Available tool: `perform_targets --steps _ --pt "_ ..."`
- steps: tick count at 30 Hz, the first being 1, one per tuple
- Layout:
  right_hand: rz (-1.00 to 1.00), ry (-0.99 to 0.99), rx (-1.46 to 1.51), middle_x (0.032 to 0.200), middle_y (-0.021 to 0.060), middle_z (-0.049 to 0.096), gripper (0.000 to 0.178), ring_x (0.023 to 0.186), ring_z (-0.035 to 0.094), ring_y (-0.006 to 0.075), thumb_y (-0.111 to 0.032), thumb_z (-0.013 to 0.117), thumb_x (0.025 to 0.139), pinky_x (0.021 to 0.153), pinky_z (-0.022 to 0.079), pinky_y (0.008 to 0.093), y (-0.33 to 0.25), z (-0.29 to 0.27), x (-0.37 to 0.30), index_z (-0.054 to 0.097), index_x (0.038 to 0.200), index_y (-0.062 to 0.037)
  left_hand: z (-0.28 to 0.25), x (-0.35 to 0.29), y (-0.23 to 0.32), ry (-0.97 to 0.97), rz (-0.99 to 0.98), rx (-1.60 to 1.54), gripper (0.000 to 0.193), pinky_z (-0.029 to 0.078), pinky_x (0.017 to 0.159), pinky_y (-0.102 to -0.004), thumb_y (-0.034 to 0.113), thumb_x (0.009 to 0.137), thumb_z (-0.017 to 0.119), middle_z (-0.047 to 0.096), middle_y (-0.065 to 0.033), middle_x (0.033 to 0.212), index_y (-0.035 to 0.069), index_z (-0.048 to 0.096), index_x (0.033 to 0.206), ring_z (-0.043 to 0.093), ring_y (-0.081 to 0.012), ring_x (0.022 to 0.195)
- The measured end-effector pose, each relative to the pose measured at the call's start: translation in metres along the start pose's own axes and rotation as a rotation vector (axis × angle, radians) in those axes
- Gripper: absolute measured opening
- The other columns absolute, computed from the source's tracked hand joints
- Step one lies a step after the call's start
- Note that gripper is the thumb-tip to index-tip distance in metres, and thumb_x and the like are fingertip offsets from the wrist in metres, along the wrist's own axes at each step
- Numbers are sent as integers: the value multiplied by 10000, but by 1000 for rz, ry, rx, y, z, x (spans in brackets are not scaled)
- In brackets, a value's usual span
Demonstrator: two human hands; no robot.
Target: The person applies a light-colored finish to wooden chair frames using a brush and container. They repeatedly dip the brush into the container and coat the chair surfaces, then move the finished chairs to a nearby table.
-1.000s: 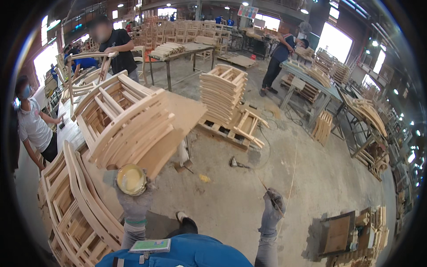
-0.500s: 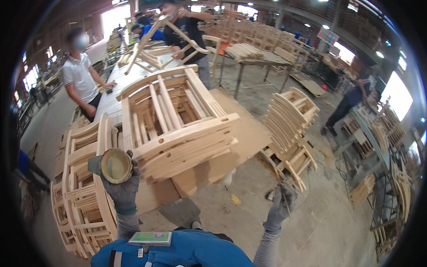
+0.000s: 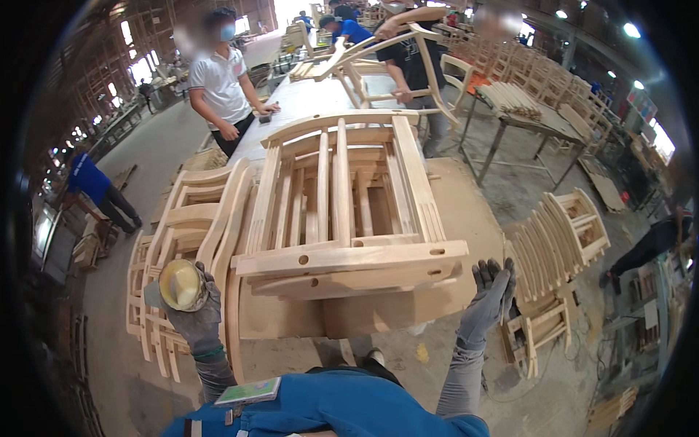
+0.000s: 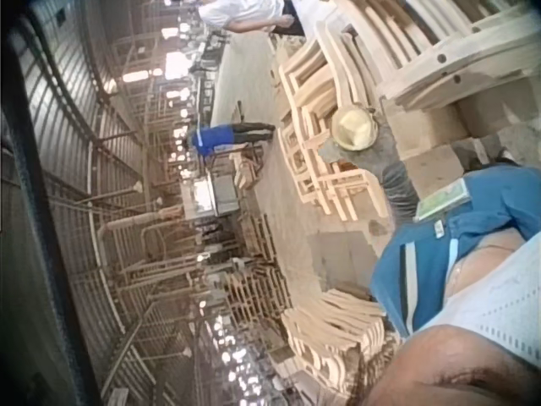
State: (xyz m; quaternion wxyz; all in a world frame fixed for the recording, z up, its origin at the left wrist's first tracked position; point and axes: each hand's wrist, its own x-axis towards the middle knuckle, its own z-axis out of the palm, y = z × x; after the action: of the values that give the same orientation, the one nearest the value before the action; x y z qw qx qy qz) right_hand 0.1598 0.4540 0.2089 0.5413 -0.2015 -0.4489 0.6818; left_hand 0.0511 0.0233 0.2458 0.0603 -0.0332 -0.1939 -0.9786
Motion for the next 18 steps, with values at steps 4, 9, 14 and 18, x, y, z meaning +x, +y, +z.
perform_targets --steps 4,9,14,18 --pt "79 -19 164 1151 198 531 424 1040 558 289 -271 426 976 912 457 387 34 27 24 395 1292 10 -8 -10 4 11 42 -48 613 473 902 -482 488 842 546 496 -256 1220 64 456 1275 523 -392 1064" --pt "49 -71 -6 1137 186 540 426 992 572 256 -287 393 981 872 471 359 49 34 40 399 1279 19 -6 -36 -15 -9 86 -142 638 475 904 -484 485 847 553 494 -257 1214 46 423 1292 524 -397 1049" --pt "121 -141 -24 1124 163 552 418 931 568 215 -291 403 977 810 477 326 49 38 47 411 1268 8 -13 -61 -13 59 207 -81 640 493 878 -475 498 841 561 504 -242 1191 54 430 1283 537 -387 1021" --pt "200 -145 46 1121 154 555 404 899 568 205 -294 418 971 797 478 318 54 33 54 424 1255 -6 -10 -62 -12 58 239 -80 638 495 875 -465 497 838 564 511 -235 1175 53 431 1277 540 -381 1014"
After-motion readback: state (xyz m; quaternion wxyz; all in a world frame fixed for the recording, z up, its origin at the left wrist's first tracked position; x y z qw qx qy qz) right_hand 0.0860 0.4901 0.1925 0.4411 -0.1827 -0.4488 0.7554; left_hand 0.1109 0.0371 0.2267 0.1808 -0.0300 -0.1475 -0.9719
